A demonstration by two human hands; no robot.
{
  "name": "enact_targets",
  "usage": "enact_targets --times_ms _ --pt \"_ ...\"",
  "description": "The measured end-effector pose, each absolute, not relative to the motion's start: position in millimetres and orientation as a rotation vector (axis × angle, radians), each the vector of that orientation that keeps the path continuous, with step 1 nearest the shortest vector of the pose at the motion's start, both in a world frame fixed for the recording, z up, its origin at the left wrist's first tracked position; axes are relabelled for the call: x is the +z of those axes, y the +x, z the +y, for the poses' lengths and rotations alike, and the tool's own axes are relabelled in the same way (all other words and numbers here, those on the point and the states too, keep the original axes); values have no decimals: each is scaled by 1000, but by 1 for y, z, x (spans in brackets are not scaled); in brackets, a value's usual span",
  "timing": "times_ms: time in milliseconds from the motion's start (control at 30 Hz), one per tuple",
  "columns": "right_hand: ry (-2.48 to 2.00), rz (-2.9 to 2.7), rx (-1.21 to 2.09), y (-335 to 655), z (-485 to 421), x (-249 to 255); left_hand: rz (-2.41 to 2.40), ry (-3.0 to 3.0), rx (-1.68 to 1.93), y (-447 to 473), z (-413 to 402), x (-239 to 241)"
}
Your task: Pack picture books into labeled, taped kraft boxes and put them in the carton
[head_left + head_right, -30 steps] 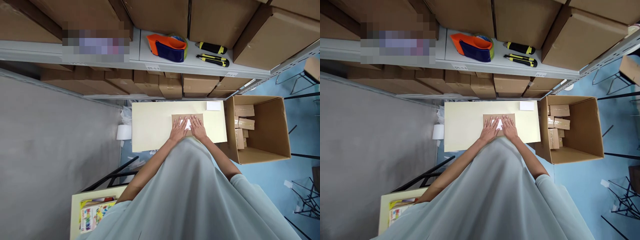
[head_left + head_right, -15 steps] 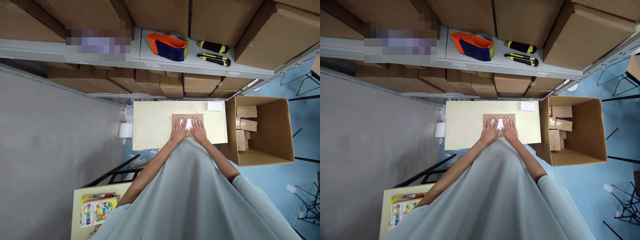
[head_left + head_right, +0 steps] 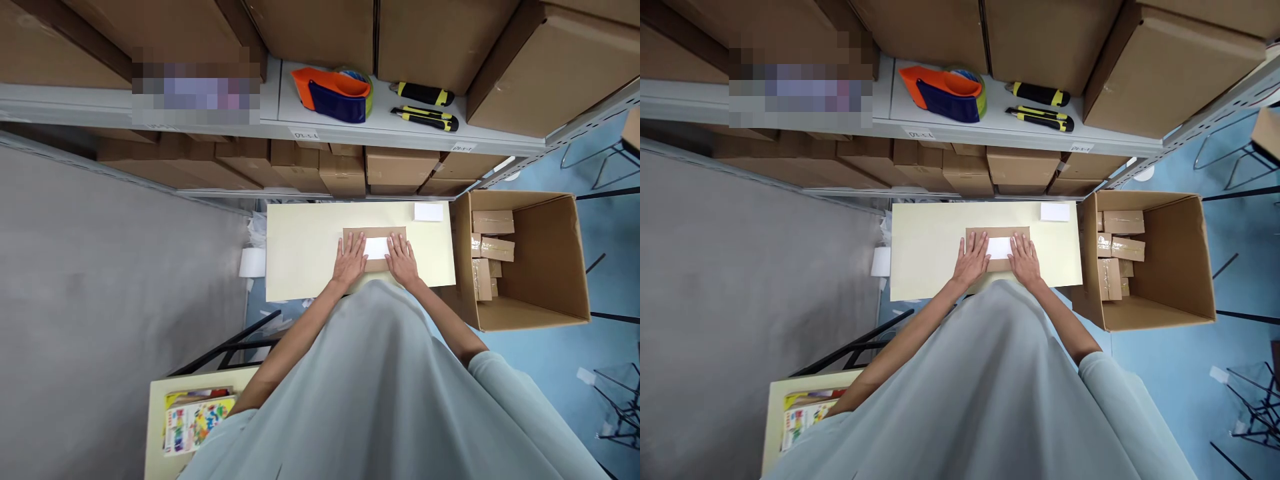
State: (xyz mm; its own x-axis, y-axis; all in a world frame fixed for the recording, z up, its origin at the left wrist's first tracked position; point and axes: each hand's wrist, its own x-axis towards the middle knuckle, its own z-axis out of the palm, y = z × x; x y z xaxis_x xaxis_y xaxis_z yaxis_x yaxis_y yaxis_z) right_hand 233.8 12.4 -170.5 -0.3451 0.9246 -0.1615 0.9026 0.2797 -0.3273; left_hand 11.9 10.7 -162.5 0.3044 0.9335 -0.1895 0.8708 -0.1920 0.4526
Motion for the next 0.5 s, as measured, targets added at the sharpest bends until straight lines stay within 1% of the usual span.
enact_targets --times_ms 133,367,500 --pt "-1704 -2491 600 225 11 -173 1524 2102 174 27 7 -163" --pt "-1841 -2373 543 255 9 -167 1697 2024 170 -13 2 -162" --pt "-1772 -2428 577 232 11 -165 1628 2063 203 7 5 -159"
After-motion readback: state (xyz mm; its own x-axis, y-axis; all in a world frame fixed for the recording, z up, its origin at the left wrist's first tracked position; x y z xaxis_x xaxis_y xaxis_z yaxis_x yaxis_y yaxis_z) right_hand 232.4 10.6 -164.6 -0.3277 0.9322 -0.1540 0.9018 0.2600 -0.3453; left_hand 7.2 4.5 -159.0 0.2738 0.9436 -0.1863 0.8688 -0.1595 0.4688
